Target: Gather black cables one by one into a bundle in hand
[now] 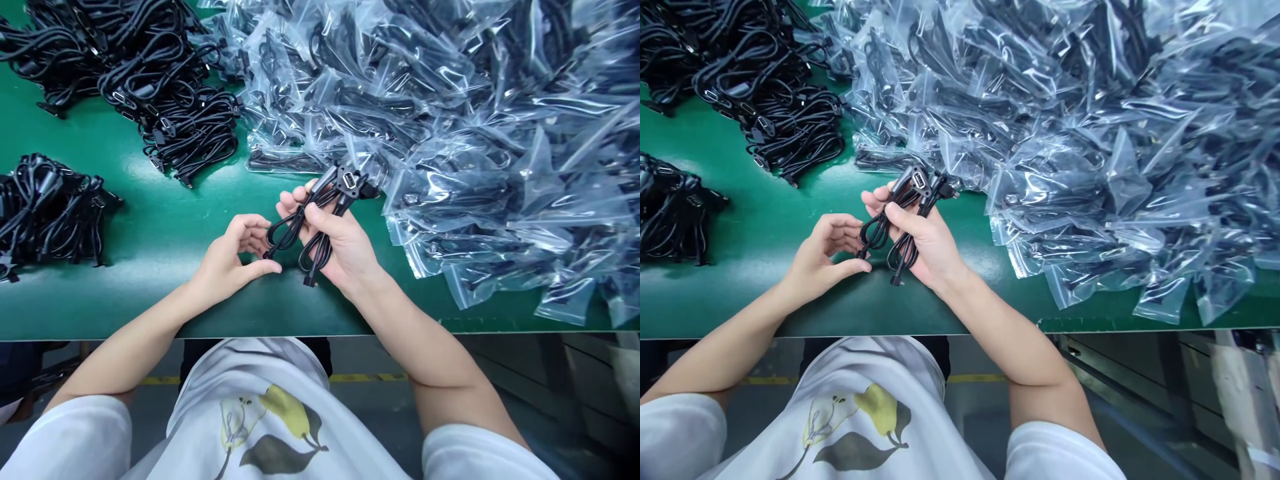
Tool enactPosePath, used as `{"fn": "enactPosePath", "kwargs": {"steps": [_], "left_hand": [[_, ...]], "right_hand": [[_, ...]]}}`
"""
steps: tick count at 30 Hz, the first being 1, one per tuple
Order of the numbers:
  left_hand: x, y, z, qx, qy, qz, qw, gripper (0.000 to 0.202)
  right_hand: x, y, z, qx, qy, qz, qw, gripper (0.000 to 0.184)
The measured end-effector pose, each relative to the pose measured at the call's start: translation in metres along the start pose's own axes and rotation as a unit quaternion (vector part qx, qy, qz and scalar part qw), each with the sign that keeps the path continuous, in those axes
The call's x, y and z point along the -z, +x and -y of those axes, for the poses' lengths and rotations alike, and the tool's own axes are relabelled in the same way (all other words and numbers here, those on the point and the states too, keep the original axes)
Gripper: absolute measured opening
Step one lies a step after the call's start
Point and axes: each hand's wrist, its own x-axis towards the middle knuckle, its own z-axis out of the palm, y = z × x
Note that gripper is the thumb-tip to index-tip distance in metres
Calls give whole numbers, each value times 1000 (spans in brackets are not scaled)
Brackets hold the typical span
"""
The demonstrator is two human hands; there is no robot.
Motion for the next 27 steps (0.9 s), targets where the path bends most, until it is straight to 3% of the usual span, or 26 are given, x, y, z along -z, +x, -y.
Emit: {"fn": "enactPosePath", "kwargs": {"steps": [3,6,12,18,24,27], "left_hand": [[1,0,0,-19,26,-14,999,62],[3,0,-2,-27,27,-23,999,47],[2,-1,-4,-39,5,-28,999,38],[1,-1,-2,-65,29,-38,997,34],[2,-1,-3,-104,80,-47,990,25],[3,-2,-2,-138,106,-59,983,21]], "right_hand": [[0,0,-1,25,-1,-13,1000,20],[0,0,2,45,-21,-14,999,23],[-3,-6,8,80,-47,40,995,28],[-3,-7,9,78,-31,51,995,31],[-2,-6,10,66,-32,19,997,27],[0,-3,5,29,-17,-59,998,22]]}}
